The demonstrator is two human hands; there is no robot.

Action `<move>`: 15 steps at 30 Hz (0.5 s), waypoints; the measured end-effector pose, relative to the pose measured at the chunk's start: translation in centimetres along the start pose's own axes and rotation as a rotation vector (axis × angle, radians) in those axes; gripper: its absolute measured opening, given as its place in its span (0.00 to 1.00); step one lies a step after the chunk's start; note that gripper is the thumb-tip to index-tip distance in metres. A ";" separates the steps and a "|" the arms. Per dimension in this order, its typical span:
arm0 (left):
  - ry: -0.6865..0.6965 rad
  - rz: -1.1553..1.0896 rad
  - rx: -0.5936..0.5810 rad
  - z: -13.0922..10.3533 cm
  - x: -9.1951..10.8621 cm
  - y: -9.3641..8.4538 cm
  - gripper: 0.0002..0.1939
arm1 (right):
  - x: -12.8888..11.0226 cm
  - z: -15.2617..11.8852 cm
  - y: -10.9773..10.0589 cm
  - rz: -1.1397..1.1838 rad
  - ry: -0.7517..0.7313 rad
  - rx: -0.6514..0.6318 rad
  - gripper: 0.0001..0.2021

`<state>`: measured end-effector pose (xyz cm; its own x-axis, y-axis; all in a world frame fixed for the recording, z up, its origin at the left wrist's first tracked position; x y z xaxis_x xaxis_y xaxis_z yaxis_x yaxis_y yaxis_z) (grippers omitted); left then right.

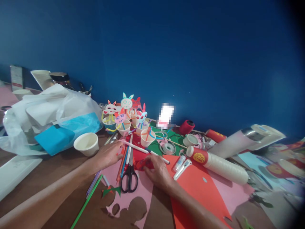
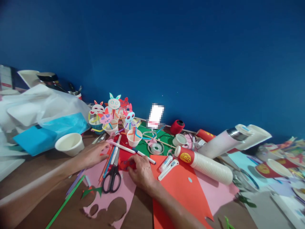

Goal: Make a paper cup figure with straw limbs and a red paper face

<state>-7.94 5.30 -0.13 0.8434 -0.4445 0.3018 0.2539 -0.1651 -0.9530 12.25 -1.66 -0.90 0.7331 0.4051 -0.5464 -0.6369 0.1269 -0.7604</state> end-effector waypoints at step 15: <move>-0.041 0.032 -0.031 -0.2 0.4 -0.2 0.09 | 0.3 -0.2 0.2 -0.020 0.034 0.025 0.11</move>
Point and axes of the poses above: each hand's wrist, its own z-axis towards the middle knuckle, its own y-axis out of the palm, x = y × z, the point moved 6 cm from there along z, towards the middle knuckle, and after that the axes turned 2 degrees about y, right-handed, at the moved point
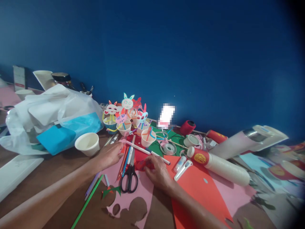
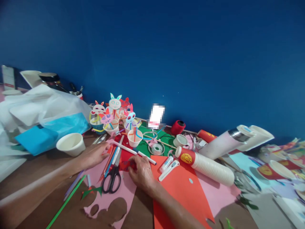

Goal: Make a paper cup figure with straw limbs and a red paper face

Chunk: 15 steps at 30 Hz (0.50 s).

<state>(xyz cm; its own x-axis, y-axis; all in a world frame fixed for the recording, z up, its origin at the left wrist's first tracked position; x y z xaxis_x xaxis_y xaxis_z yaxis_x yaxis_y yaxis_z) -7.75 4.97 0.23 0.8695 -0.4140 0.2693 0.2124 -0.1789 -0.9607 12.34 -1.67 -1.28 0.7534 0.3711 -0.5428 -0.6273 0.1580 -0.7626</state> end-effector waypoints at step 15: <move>-0.066 0.083 -0.046 -0.3 1.1 -1.5 0.13 | -0.5 0.1 -0.4 0.045 -0.020 0.006 0.10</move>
Point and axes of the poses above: each hand's wrist, its own z-axis towards the middle knuckle, its own y-axis out of the palm, x = y × z, the point moved 6 cm from there along z, towards the middle knuckle, and after that the axes turned 2 degrees about y, right-handed, at the moved point
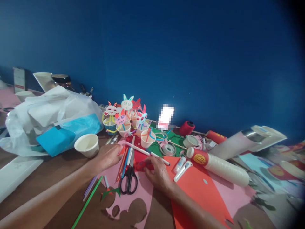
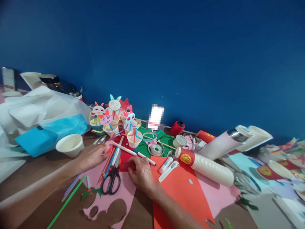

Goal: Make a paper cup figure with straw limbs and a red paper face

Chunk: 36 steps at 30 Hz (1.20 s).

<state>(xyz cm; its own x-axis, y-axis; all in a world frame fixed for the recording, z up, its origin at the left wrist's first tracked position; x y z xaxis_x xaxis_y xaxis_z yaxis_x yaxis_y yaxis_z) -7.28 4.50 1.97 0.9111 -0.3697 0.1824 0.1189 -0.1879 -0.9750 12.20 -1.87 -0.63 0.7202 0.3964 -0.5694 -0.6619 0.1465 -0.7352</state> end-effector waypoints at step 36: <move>0.056 -0.278 0.089 0.3 -0.4 -1.1 0.07 | -0.3 0.1 -0.7 0.068 -0.032 0.035 0.11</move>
Point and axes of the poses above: each hand's wrist, its own z-axis towards the middle knuckle, its own y-axis out of the palm, x = y × z, the point moved 6 cm from there along z, towards the middle knuckle, and after that the axes turned 2 degrees about y, right-handed, at the moved point
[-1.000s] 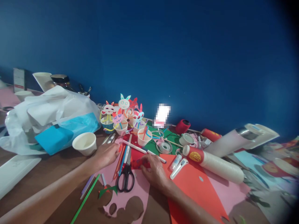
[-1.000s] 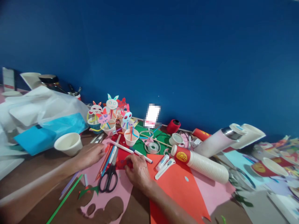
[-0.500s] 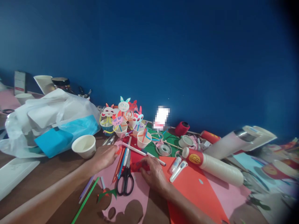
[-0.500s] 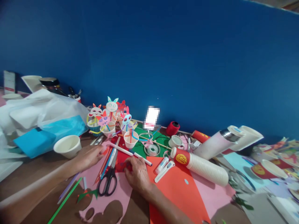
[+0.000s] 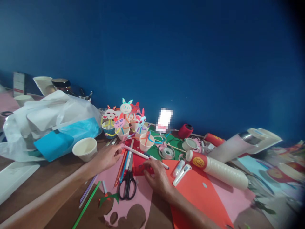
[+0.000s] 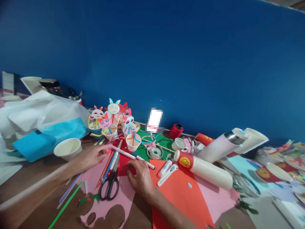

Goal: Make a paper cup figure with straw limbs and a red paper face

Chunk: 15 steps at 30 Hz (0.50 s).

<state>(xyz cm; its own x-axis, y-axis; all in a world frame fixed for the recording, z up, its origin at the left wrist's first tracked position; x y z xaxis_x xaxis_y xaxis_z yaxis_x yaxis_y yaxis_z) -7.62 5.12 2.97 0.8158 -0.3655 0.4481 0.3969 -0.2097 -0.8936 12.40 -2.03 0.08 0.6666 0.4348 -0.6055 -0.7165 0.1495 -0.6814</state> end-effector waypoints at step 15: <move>-0.213 -1.020 -0.065 -1.1 3.1 5.0 0.15 | 0.8 0.8 0.3 0.491 0.384 -0.092 0.05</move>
<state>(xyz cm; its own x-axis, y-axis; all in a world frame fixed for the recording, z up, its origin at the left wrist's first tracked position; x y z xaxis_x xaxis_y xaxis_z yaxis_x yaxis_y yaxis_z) -3.59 1.93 -0.13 0.1661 0.1787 0.9698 0.9210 -0.3795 -0.0878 12.61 -0.92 -0.30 0.3030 0.0811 -0.9495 -0.9485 -0.0707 -0.3087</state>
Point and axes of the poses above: each hand's wrist, its own z-axis towards the middle knuckle, its own y-axis out of the palm, x = y × z, the point moved 6 cm from there along z, towards the middle knuckle, and after that the axes turned 2 degrees about y, right-handed, at the moved point
